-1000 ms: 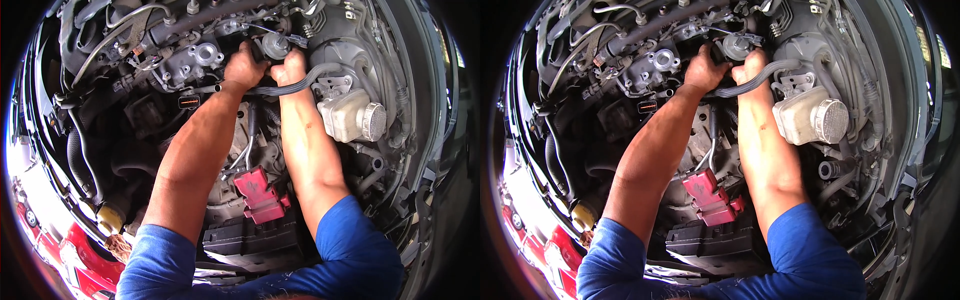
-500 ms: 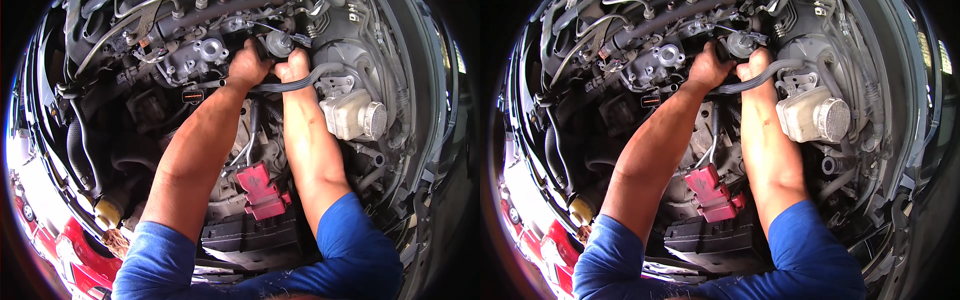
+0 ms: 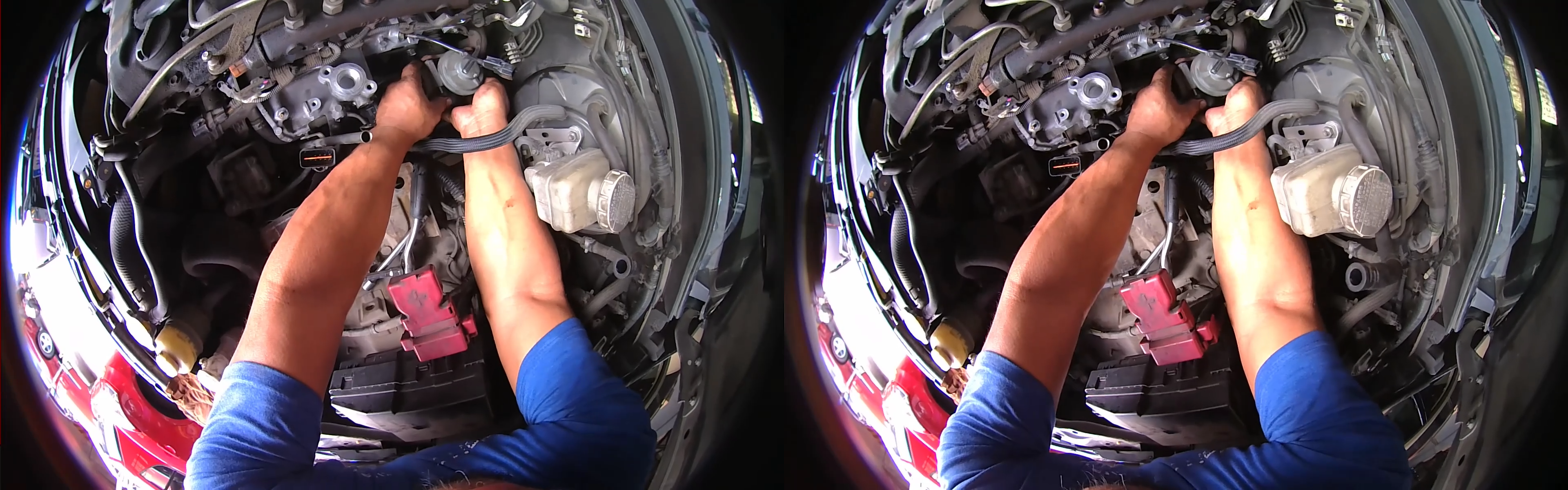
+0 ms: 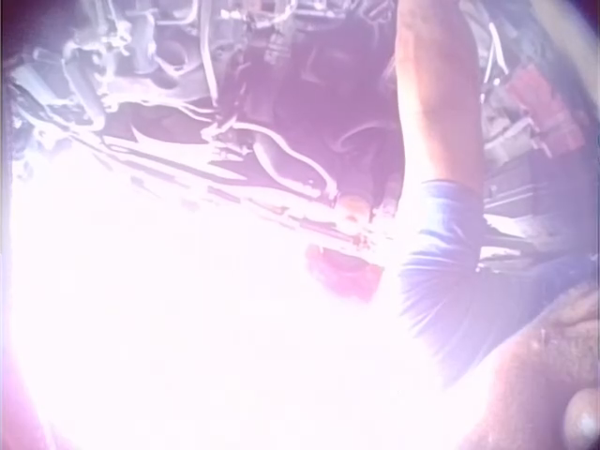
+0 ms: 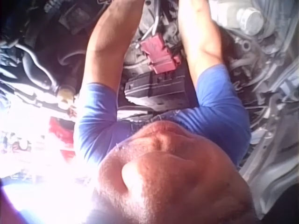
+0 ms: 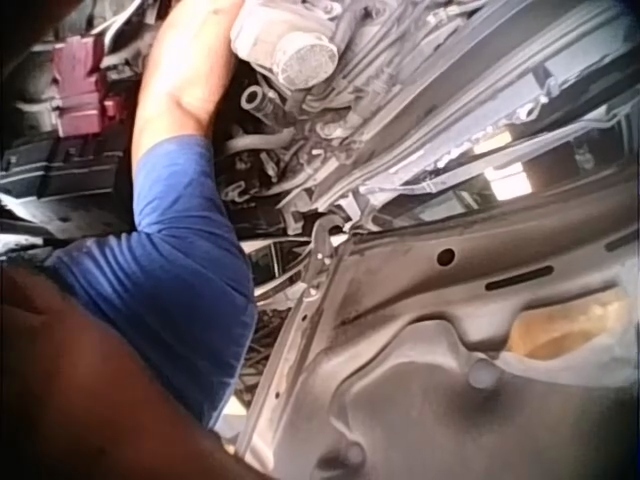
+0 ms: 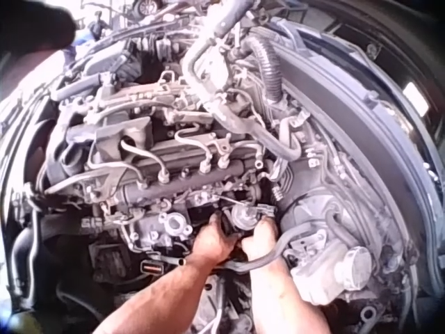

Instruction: Replacing and cleaning an engine component in a car service bay.

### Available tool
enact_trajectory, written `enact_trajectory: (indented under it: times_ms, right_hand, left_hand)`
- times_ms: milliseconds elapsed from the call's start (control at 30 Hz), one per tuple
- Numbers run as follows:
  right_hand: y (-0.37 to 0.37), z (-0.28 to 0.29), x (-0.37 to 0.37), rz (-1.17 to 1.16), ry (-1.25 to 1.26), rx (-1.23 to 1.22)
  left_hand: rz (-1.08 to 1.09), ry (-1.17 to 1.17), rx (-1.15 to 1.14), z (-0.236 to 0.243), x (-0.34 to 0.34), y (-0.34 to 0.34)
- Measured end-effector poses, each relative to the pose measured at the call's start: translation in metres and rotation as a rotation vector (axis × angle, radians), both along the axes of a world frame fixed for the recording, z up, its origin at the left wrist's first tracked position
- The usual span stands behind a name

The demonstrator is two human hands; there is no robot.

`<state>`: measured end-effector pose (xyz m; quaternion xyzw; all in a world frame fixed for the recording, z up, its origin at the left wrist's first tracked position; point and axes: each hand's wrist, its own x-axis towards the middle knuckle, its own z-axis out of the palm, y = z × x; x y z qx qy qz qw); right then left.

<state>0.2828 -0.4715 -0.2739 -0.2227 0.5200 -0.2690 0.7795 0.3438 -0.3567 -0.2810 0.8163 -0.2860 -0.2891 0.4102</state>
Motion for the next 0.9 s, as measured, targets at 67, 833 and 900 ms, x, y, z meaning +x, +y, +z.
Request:
enact_trajectory:
  times_ms: [67,833,900]
  right_hand:
    - [0.002,-0.008,-0.007,0.074,-0.168,-0.150]
    - [0.067,-0.020,-0.015,0.002,0.078,-0.032]
    - [0.064,-0.023,-0.018,0.003,-0.004,-0.037]
  left_hand:
    - [0.011,-0.006,-0.019,0.004,-0.003,-0.003]
    - [0.065,0.082,-0.029,0.007,0.005,0.002]
    - [0.059,0.086,-0.020,0.009,0.004,0.002]
